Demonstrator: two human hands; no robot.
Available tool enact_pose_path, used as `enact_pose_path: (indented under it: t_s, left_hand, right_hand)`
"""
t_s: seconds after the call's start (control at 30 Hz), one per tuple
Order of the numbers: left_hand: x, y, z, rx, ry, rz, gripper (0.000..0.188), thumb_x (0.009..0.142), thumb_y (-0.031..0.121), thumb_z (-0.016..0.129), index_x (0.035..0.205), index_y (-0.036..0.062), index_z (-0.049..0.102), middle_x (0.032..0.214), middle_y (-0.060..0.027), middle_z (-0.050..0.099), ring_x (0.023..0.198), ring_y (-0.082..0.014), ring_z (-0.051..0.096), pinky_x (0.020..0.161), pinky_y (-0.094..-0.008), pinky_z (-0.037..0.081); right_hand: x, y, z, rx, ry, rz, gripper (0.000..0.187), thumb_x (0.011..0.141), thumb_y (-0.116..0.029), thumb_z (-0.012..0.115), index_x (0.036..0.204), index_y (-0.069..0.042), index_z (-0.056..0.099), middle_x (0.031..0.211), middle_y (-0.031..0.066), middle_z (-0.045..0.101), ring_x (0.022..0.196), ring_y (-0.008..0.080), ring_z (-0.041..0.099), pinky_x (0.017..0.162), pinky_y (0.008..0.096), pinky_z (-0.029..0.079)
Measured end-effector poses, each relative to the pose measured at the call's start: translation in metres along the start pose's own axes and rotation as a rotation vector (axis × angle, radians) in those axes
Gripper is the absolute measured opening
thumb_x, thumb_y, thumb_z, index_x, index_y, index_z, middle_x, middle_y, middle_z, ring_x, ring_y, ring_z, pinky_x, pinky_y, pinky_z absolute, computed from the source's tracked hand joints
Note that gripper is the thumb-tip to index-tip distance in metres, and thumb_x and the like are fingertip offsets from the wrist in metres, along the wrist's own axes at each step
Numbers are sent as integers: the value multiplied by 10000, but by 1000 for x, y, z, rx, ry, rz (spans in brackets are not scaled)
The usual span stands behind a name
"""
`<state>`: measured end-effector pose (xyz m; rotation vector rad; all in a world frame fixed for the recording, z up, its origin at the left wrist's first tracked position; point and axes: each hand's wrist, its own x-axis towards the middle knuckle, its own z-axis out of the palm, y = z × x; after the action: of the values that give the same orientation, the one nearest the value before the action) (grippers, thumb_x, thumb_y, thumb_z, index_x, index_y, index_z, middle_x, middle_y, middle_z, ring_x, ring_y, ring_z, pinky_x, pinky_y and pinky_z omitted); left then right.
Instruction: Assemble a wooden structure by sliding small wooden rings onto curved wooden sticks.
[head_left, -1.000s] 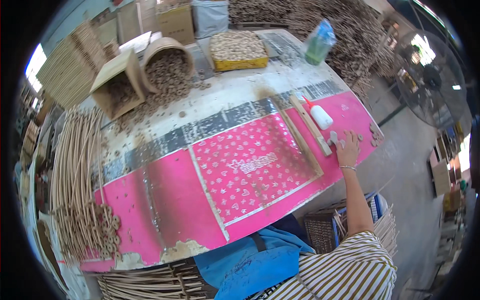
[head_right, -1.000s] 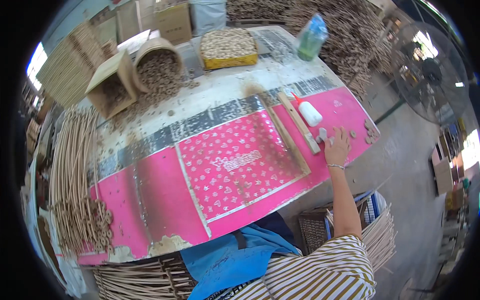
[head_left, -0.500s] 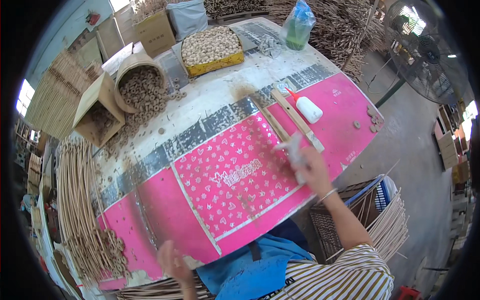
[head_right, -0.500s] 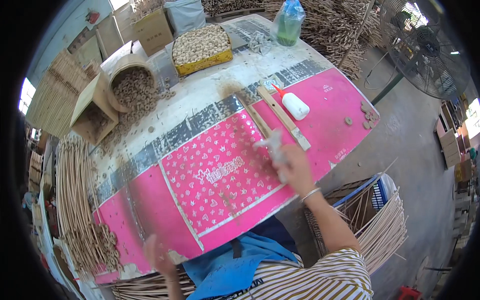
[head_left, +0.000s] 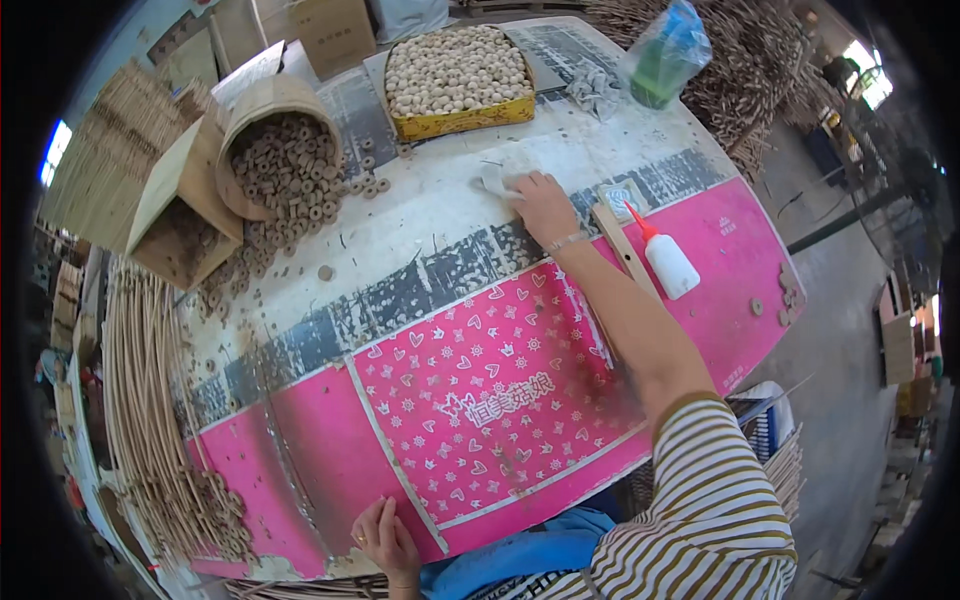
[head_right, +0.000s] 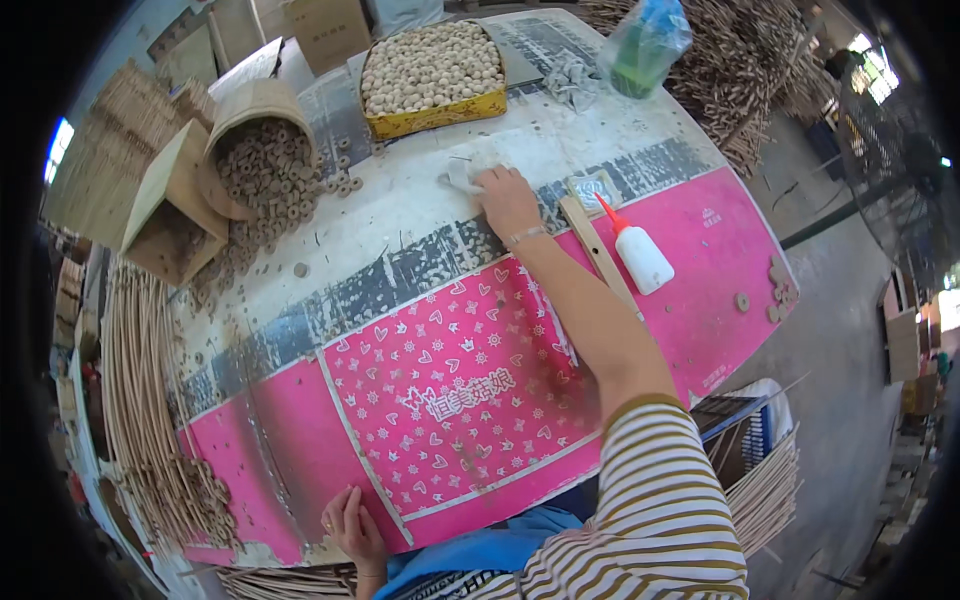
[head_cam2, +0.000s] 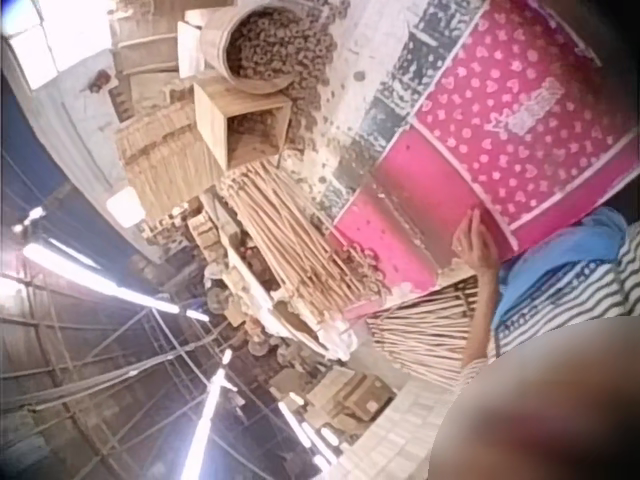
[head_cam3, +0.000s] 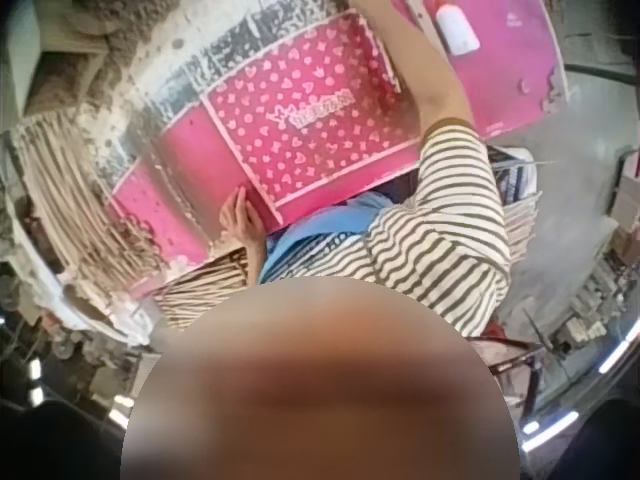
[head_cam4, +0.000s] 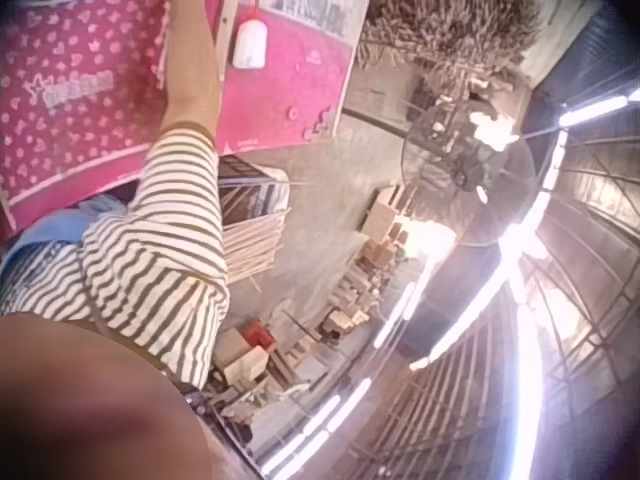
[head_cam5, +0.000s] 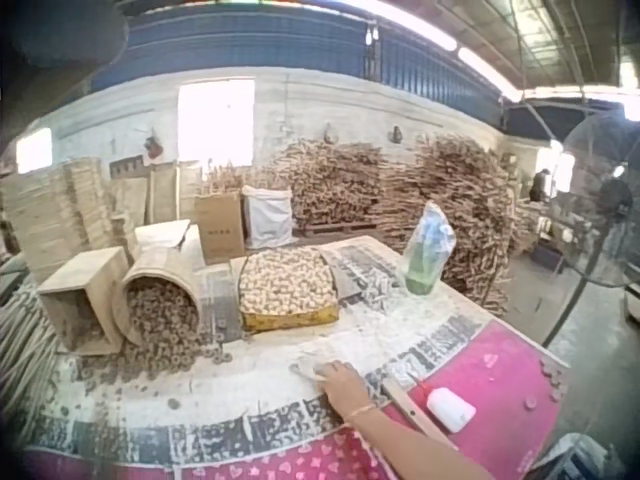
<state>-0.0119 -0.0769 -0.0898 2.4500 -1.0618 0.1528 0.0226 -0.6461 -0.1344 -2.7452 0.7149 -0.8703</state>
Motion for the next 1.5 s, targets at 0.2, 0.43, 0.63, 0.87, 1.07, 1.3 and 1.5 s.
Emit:
enact_pose_path:
  t_s: [0.2, 0.43, 0.63, 0.87, 1.07, 1.3, 1.5]
  left_hand:
    - [5, 3, -5, -37, -5, -4, 287, 877, 25, 621, 1147, 53, 714, 1134, -109, 672, 1048, -313, 612, 957, -436, 411]
    - [3, 2, -6, -143, 5, 20, 301, 851, 16, 637, 1135, 64, 721, 1120, -94, 671, 1035, -295, 614, 943, -420, 421]
    - [1, 0, -9, -150, 49, 39, 339, 807, -6, 666, 1130, 75, 729, 1090, -81, 675, 1025, -284, 633, 930, -419, 445]
    - [1, 3, -12, -141, 81, 28, 335, 822, 11, 671, 1145, 76, 727, 1074, -84, 685, 1007, -279, 644, 889, -390, 464]
    - [-9, -42, -44, -178, 378, -199, 307, 885, 0, 633, 1182, 39, 698, 1084, -134, 683, 1008, -325, 631, 906, -427, 472]
    - [-58, -150, -80, -160, 631, -515, 266, 1000, -7, 532, 1229, 10, 667, 987, -120, 686, 962, -252, 630, 895, -361, 476]
    - [-61, -166, -60, -262, 673, -595, 269, 1007, -2, 533, 1244, 5, 659, 960, -123, 656, 912, -243, 605, 855, -349, 472]
  right_hand:
    - [-124, -54, -116, 1, -215, 12, 241, 844, -36, 614, 1069, -40, 699, 1131, 114, 609, 1092, 315, 556, 964, 418, 462]
    - [-220, -92, -178, 66, -307, 88, 240, 846, 0, 642, 1083, -9, 609, 1072, 185, 581, 1011, 402, 563, 899, 469, 468]
    - [-138, -58, -103, -64, -156, 12, 229, 813, 5, 650, 1035, -33, 611, 1038, 190, 580, 995, 399, 567, 890, 478, 477]
    - [-36, -18, -20, -163, -29, 38, 208, 842, -47, 649, 1048, -51, 675, 1057, 156, 627, 1028, 354, 596, 909, 456, 497]
    - [-128, -37, -82, -73, -103, 40, 285, 900, -55, 638, 1178, 4, 657, 1147, 210, 649, 1094, 414, 591, 947, 480, 482]
    - [-201, -146, -121, 543, -476, 306, 200, 908, -67, 679, 1089, 12, 646, 960, 93, 625, 881, 183, 627, 753, 320, 501]
    - [-177, -400, -60, 880, -465, -185, 174, 899, -81, 680, 1053, -9, 645, 1000, 141, 622, 930, 291, 625, 795, 386, 490]
